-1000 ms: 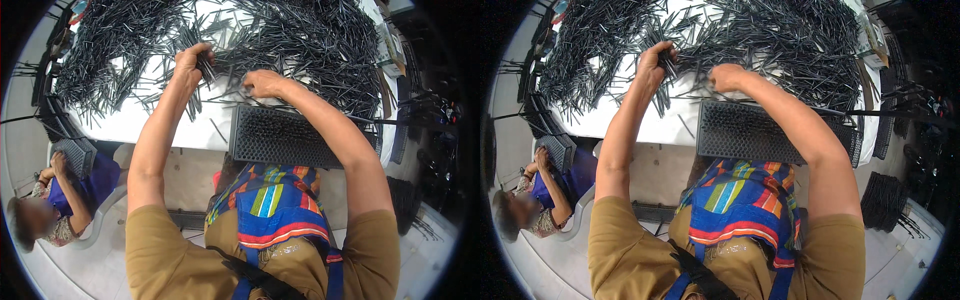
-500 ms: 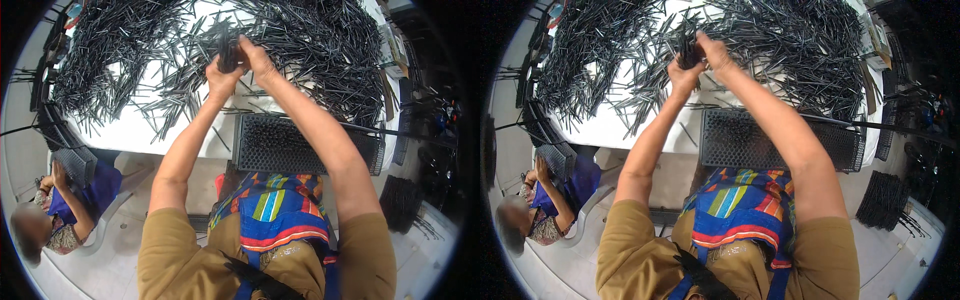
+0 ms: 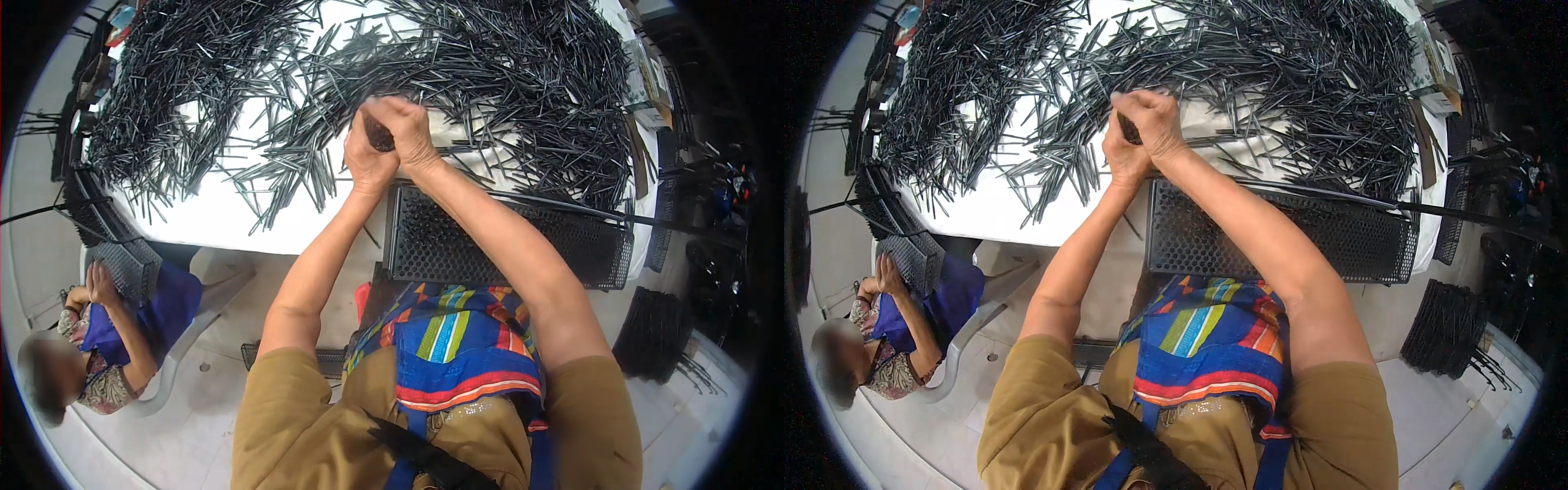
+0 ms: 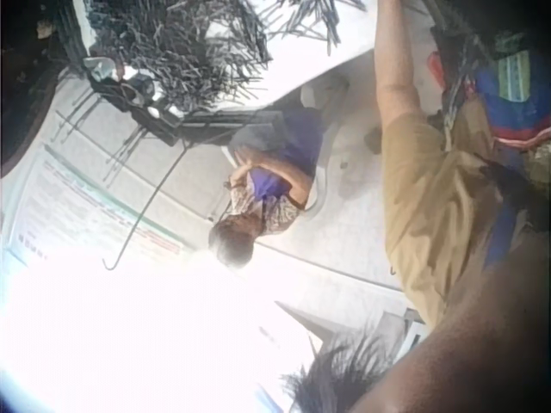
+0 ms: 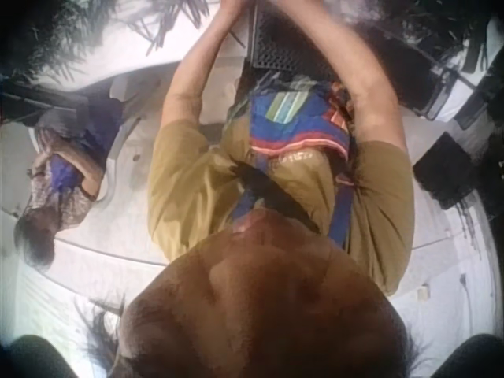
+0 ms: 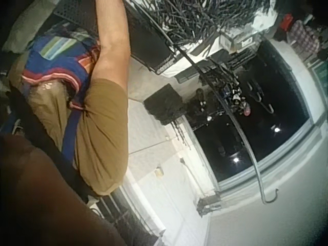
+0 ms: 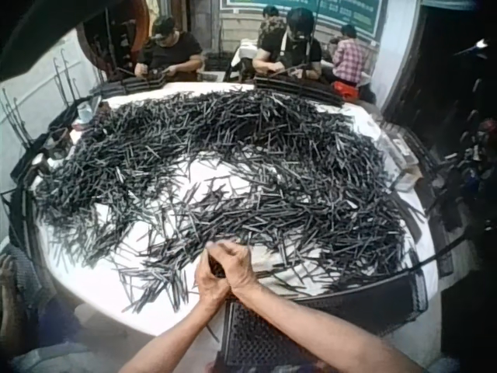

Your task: Manually inserting black bristles into a perforated brush base.

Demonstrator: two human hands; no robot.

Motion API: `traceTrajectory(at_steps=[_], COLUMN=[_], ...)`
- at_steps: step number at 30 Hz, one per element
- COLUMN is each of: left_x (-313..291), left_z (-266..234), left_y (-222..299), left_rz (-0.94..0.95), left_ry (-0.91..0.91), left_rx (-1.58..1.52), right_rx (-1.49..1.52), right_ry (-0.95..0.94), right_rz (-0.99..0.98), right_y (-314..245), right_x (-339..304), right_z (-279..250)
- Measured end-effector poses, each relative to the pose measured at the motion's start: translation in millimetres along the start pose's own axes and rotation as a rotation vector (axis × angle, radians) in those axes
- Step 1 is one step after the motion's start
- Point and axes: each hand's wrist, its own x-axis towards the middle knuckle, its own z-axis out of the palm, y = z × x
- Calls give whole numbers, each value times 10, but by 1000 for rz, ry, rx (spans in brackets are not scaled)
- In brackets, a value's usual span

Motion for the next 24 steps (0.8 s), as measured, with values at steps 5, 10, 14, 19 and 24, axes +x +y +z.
traceTrajectory(at_steps=[5,10,14,19,24], left_x=[8,-49,65,362,176], left_z=[-47,41,77,33,139], left_y=[77,-65,-78,110,522], left_rz=[190,94,-139,-951,-850], left_ry=[48,69,106,156,32], left_rx=[110,84,1,-1144,-1473], right_rx=[-20,8,185,-100,364], right_ry=[-67,-64,55,299,315], right_rz=[-67,42,47,152,100], right_y=[-66,-39,-138,-70,30], right_x=[-98,-5,7,-22,-98], right_z=[30,-24,-95,-238,-107])
